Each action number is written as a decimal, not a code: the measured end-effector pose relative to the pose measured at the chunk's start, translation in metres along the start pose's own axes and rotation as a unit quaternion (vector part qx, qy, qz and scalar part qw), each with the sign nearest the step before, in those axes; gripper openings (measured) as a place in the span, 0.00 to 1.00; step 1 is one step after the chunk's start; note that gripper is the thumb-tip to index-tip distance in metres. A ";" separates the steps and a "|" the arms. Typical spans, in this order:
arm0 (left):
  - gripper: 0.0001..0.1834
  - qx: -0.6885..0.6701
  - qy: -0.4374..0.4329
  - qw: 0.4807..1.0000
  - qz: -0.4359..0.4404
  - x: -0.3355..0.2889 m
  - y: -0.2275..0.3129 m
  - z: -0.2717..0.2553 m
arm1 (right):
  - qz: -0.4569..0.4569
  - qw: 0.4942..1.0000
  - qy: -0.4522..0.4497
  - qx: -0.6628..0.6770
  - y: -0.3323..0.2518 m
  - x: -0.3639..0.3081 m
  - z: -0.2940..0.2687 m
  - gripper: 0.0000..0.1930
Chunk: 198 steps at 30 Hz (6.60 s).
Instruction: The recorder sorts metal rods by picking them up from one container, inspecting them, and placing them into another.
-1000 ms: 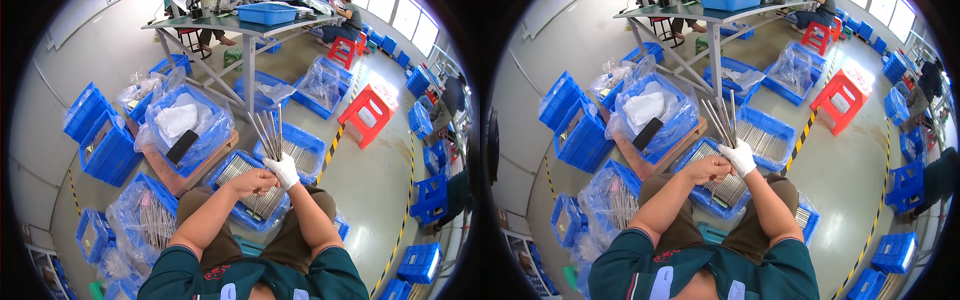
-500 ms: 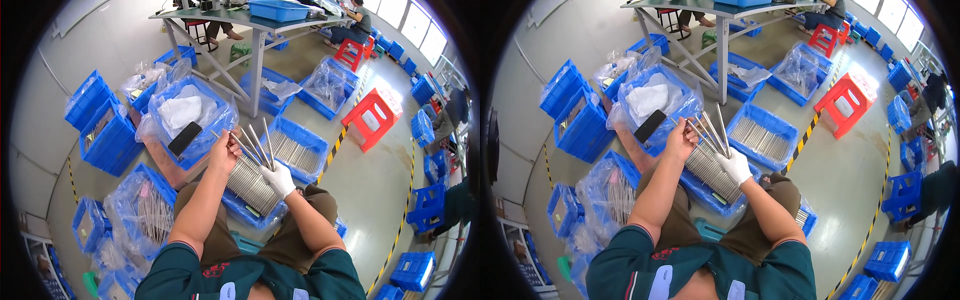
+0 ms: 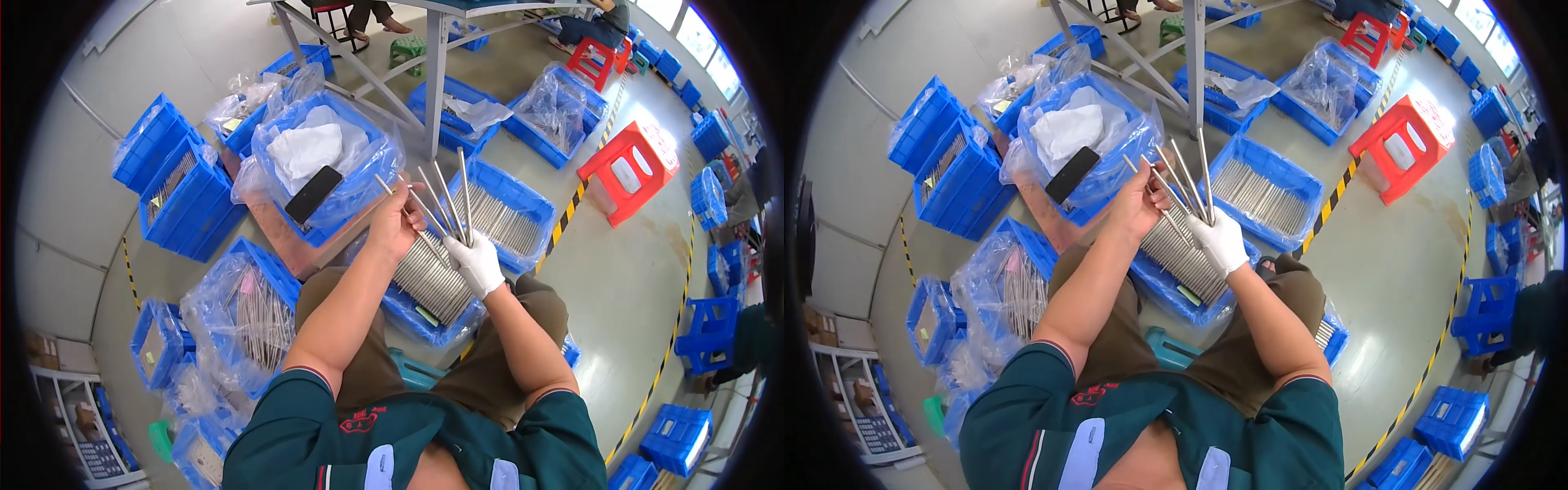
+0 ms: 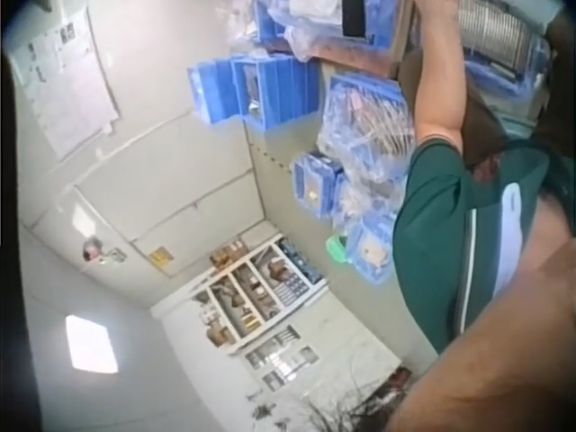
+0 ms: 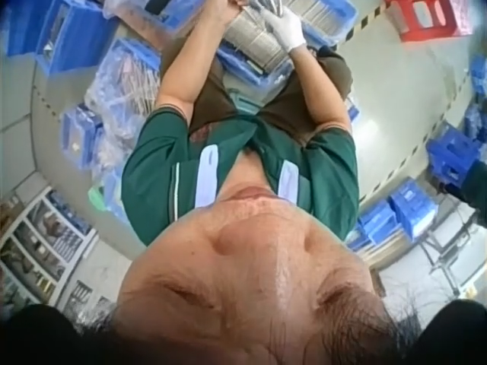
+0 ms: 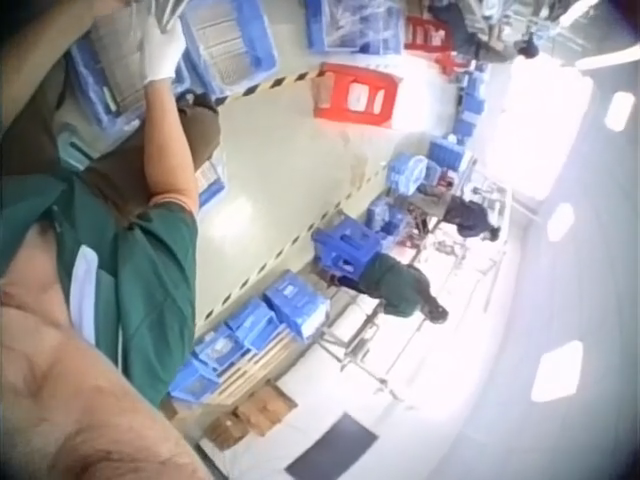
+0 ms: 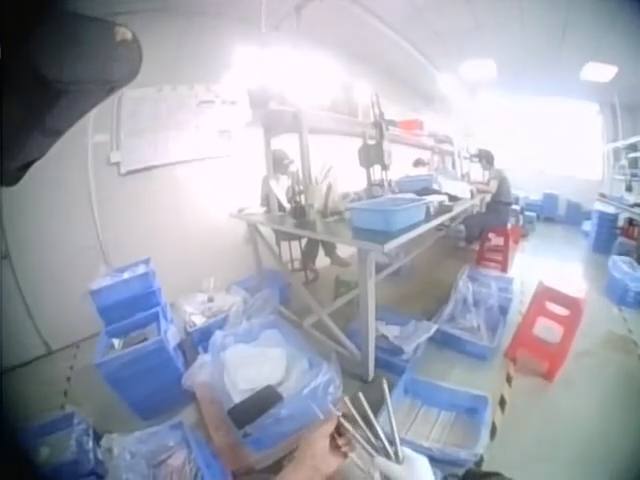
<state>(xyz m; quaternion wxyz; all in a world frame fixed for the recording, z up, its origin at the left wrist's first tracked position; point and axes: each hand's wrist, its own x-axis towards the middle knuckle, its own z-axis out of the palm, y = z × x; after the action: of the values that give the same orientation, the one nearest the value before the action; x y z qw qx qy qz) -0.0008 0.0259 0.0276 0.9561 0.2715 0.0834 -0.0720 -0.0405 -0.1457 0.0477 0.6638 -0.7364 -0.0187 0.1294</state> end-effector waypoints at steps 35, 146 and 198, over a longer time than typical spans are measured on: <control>0.12 0.234 0.009 0.971 0.055 -0.019 -0.043 0.022 | 0.059 0.972 0.030 0.227 -0.019 0.019 0.003 0.11; 0.15 0.171 -0.191 0.913 -0.316 -0.054 -0.036 0.015 | 0.038 0.895 0.208 0.393 0.004 0.073 -0.107 0.16; 0.11 0.128 -0.011 0.990 -0.055 -0.010 -0.040 0.009 | -0.006 0.997 0.066 -0.035 0.021 0.025 -0.002 0.13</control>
<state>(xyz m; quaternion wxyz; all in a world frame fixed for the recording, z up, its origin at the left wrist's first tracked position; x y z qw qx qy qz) -0.0171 -0.0114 0.0175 0.9089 0.3859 0.0780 -0.1373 -0.0186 -0.1454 0.0233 0.6384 -0.7658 0.0160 0.0755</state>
